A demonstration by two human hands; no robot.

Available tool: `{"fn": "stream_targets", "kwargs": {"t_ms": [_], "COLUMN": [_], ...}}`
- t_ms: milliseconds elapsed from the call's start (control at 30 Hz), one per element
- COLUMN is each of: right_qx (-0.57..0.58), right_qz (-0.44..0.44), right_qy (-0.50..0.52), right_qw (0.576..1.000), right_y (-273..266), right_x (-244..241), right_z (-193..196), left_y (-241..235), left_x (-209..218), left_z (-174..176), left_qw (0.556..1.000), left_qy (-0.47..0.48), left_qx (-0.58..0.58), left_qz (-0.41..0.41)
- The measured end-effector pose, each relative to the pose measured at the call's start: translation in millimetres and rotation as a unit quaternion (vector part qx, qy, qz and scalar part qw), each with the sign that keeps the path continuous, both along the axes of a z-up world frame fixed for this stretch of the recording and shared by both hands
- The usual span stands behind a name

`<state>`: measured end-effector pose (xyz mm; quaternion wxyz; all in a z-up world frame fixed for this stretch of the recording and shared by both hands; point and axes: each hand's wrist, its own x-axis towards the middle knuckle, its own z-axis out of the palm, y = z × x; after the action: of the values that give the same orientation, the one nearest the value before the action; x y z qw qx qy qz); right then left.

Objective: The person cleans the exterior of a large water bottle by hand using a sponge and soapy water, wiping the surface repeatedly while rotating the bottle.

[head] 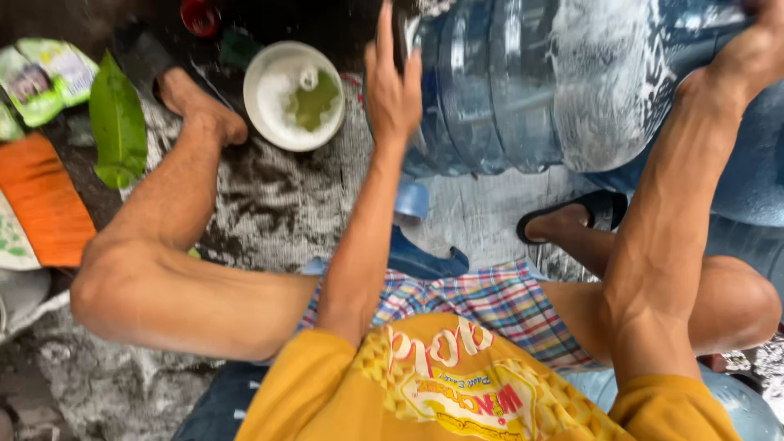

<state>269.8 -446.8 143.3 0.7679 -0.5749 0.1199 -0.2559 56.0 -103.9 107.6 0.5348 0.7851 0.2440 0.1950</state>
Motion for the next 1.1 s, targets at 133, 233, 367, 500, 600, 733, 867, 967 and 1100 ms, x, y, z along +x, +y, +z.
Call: {"fn": "stream_targets", "kwargs": {"t_ms": [133, 233, 367, 500, 600, 733, 867, 967, 1100], "right_qx": [-0.029, -0.007, 0.015, 0.011, -0.006, -0.034, 0.019, -0.054, -0.042], "right_qz": [-0.051, 0.031, -0.100, -0.063, -0.115, -0.058, -0.066, 0.022, 0.066], "right_qy": [0.046, -0.051, 0.052, -0.011, 0.022, 0.002, -0.003, -0.032, -0.049], "right_qw": [0.997, 0.998, 0.994, 0.998, 0.993, 0.998, 0.998, 0.998, 0.996], "right_y": [14, -1, 27, 21, 17, 13, 40, 43, 39], "right_x": [-10, 4, -16, -16, -16, -22, -37, -43, -54], "right_z": [24, 5, 37, 26, 30, 21, 44, 56, 43], "left_y": [-84, -116, -58, 4, -21, -86, -86, -49, 11], "left_x": [-80, -107, -51, 11, -14, -101, -78, -19, 79], "left_z": [-14, -63, -9, -11, 6, 0, 24, 40, -2], "left_qw": [0.998, 0.990, 0.995, 0.998, 1.000, 0.998, 0.989, 0.997, 0.969], "left_qy": [-0.051, -0.102, -0.076, 0.049, -0.002, -0.056, -0.136, -0.075, 0.093], "left_qx": [0.035, 0.097, 0.056, -0.040, -0.007, 0.012, 0.010, -0.028, -0.097], "left_qz": [0.019, -0.019, 0.033, -0.006, -0.012, -0.041, -0.052, -0.021, -0.206]}}
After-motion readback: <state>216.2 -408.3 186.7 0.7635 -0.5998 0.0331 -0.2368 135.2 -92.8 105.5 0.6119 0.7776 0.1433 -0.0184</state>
